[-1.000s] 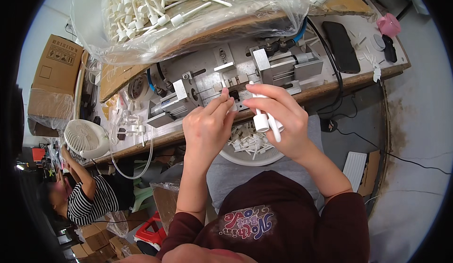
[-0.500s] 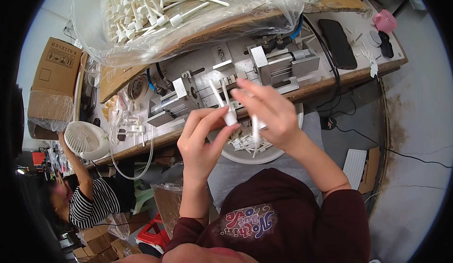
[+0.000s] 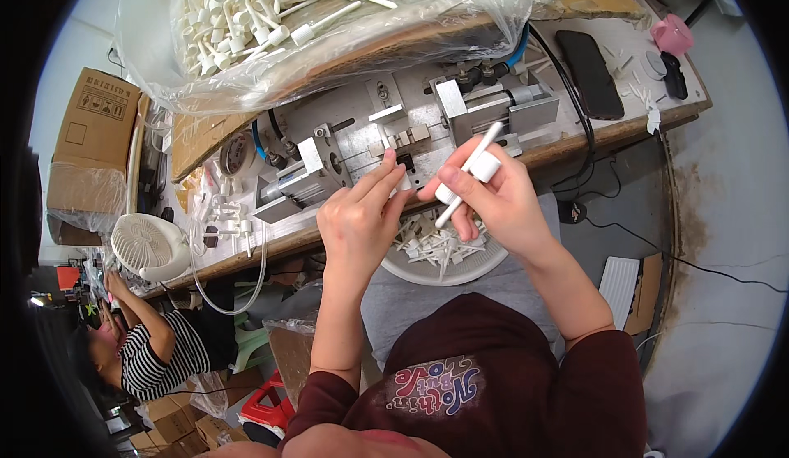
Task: Manually assembling white plastic sprayer nozzle components using a small bench-top mechanical jig.
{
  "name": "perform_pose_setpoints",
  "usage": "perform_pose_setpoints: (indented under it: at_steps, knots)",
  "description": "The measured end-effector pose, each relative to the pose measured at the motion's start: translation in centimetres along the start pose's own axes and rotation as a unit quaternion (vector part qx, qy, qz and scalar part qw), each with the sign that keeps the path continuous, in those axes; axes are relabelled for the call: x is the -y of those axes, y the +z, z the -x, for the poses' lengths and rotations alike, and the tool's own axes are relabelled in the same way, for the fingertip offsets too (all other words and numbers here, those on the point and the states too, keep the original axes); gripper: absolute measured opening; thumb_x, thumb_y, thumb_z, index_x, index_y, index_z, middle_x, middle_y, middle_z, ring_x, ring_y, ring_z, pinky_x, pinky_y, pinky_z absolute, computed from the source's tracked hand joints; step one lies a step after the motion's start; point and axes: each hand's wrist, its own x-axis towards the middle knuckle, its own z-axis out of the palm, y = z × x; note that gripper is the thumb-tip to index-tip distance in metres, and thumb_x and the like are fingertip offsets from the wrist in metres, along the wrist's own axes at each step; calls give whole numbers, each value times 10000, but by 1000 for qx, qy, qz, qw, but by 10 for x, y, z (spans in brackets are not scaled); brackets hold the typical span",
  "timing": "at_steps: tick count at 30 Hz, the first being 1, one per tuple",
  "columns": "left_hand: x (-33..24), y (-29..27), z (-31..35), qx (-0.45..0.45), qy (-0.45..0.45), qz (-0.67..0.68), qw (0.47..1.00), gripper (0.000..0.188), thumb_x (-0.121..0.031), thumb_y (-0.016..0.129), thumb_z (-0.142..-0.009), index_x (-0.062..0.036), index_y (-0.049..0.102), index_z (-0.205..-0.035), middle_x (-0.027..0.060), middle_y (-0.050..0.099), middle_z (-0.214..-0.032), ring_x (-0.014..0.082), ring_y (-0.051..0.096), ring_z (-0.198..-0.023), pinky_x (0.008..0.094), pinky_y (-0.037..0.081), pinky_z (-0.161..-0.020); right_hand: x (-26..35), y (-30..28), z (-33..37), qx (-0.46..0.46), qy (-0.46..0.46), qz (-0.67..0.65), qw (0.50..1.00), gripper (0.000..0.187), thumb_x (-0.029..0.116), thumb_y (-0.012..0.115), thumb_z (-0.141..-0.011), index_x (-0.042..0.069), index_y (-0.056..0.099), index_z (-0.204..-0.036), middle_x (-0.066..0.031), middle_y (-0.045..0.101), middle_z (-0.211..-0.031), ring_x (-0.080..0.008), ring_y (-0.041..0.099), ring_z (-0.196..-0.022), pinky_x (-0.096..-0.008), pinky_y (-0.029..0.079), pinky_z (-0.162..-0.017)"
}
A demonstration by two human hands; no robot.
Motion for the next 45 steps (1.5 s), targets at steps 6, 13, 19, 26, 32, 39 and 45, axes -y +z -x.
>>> perform_pose_setpoints:
  at_steps: [6, 13, 19, 26, 32, 39, 45]
  knots:
    - [2, -3, 4, 9, -4, 38, 999, 311, -129, 817, -722, -52, 741, -1014, 68, 738, -1066, 185, 664, -618, 288, 510, -577, -1, -7, -1, 13, 78, 4, 997, 241, 222, 575, -1021, -3, 588, -936, -96, 656, -739, -77, 525, -428, -206, 385, -378]
    - [-21, -24, 10, 28, 60, 241, 968, 382, -83, 855, -677, -51, 736, -1038, 76, 682, -963, 211, 696, -814, 309, 557, -654, -10, 1, -4, 96, 175, 1, 980, 290, 287, 570, -1029, 22, 607, -915, -28, 581, -585, -55, 499, -394, -197, 331, -348]
    - [-18, -18, 18, -13, -64, 235, 970, 335, -32, 822, -738, -22, 721, -1057, 78, 648, -1022, 201, 693, -784, 279, 559, -632, -8, -2, -8, 47, 76, 11, 996, 238, 202, 544, -1034, -23, 618, -1034, -91, 671, -800, -88, 570, -476, -207, 423, -407]
    - [-4, 10, 12, -36, 4, -1, 999, 289, -88, 790, -720, -26, 735, -996, 110, 711, -1175, 168, 694, -690, 295, 537, -585, 1, -4, -3, 44, -37, -52, 997, 337, 201, 515, -1031, -78, 566, -1214, -234, 649, -1126, -230, 687, -943, -322, 565, -792]
    - [-1, 5, -1, -3, -9, -21, 1000, 263, -176, 819, -728, -88, 758, -968, 34, 736, -1122, 183, 671, -587, 283, 527, -560, 18, 0, 2, 57, -47, -117, 990, 280, 68, 563, -976, -72, 549, -1218, -242, 591, -1257, -265, 642, -1124, -379, 534, -947]
    - [0, -8, -2, 43, -9, 3, 999, 298, -153, 811, -719, -60, 747, -995, 102, 735, -1078, 199, 685, -621, 287, 529, -568, 9, -4, 3, 34, -168, 123, 977, 363, -26, 810, -732, -25, 639, -1052, -210, 585, -1277, -217, 664, -1045, -295, 567, -834]
    - [12, -62, -53, -84, 4, 107, 991, 244, -171, 831, -772, -68, 751, -978, 63, 714, -798, 151, 656, -609, 268, 499, -547, 2, 0, -3, 2, -324, 457, 828, 309, 81, 831, -716, 15, 697, -986, -120, 680, -1150, -254, 691, -953, -320, 573, -805]
